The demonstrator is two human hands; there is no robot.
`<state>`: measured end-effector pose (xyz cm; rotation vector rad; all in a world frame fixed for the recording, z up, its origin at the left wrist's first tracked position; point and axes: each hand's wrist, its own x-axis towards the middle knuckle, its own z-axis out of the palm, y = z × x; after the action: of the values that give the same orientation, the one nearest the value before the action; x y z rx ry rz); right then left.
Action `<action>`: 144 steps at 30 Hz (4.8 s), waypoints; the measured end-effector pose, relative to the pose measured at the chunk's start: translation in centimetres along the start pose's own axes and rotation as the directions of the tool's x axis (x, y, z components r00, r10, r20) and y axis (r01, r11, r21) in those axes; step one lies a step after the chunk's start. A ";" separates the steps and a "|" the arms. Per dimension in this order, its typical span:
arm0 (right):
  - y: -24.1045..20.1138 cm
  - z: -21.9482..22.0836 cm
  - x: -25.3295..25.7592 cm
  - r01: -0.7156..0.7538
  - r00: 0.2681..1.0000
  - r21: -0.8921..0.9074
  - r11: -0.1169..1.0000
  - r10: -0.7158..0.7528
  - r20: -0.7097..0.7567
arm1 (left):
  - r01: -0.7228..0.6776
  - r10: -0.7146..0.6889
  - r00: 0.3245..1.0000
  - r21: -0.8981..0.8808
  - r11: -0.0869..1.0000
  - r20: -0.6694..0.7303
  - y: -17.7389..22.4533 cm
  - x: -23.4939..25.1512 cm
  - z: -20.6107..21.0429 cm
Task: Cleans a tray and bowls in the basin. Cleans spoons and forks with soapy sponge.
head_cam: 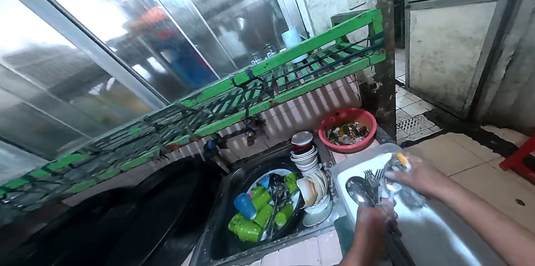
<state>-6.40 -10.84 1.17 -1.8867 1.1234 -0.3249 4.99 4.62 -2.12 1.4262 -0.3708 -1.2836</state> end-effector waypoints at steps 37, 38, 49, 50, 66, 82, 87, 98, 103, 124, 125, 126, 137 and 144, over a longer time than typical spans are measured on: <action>0.9 -1.1 -4.6 -0.015 0.988 0.277 0.961 -0.028 0.152 | 0.008 -0.019 0.997 0.128 0.992 0.079 3.5 2.4 -1.4; 0.0 -1.4 -4.6 0.012 0.992 0.297 0.955 -0.049 0.117 | 0.047 -0.066 0.994 0.207 0.977 0.083 3.4 1.9 -0.5; -0.6 1.5 -4.1 -0.005 1.000 0.249 0.968 0.011 -0.022 | -0.070 0.081 0.994 0.133 0.989 -0.077 2.4 0.9 1.7; -0.7 1.1 -3.6 0.008 0.999 0.163 0.987 -0.002 -0.038 | -0.027 0.042 0.995 0.150 0.988 -0.094 2.3 0.7 1.9; -1.2 -1.6 -3.6 -0.057 0.996 0.489 0.870 0.014 0.090 | 0.219 -0.232 0.961 0.100 0.971 0.148 2.5 -0.3 -0.5; 0.7 0.6 -1.2 0.064 0.986 -0.043 0.997 -0.070 -0.150 | 0.148 -0.121 0.974 0.132 0.980 -0.191 1.8 0.4 2.4; 0.3 2.6 -3.0 0.061 0.996 0.114 0.992 -0.054 -0.065 | 0.061 -0.051 0.982 0.052 0.997 -0.179 1.9 0.7 1.9; 0.8 -0.7 0.4 -0.053 0.977 0.302 0.952 0.112 -0.180 | 0.020 -0.020 1.000 -0.065 0.998 -0.003 1.7 -0.5 0.7; 0.9 -0.4 -0.6 -0.010 0.996 0.125 0.992 0.021 -0.089 | 0.090 -0.090 0.992 0.011 0.996 0.086 2.2 -1.0 0.1; -1.0 2.4 -2.7 0.113 0.685 -0.139 0.984 0.024 0.729 | -0.036 -0.005 0.980 0.200 0.979 0.199 4.3 0.9 -0.4; -0.6 3.1 -2.8 0.127 0.679 -0.166 0.978 0.036 0.733 | -0.021 -0.010 0.985 0.179 0.984 0.170 4.3 1.3 -0.2; -0.1 3.7 -2.8 0.156 0.667 -0.200 0.967 0.046 0.744 | -0.014 -0.003 0.988 0.106 0.994 0.157 4.4 1.7 -0.2; 0.8 -1.2 -4.6 -0.016 0.988 0.436 0.900 -0.052 0.144 | 0.042 -0.039 0.997 -0.044 0.998 0.060 4.7 2.0 -0.2; -0.5 -1.2 -4.4 -0.031 1.000 0.905 0.424 0.008 0.030 | 0.037 -0.047 0.997 0.146 0.989 0.068 3.2 1.2 1.4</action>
<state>-9.27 -7.86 3.10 -0.8606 0.6808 -0.7335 5.61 1.94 0.37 1.5196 -0.4925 -1.3671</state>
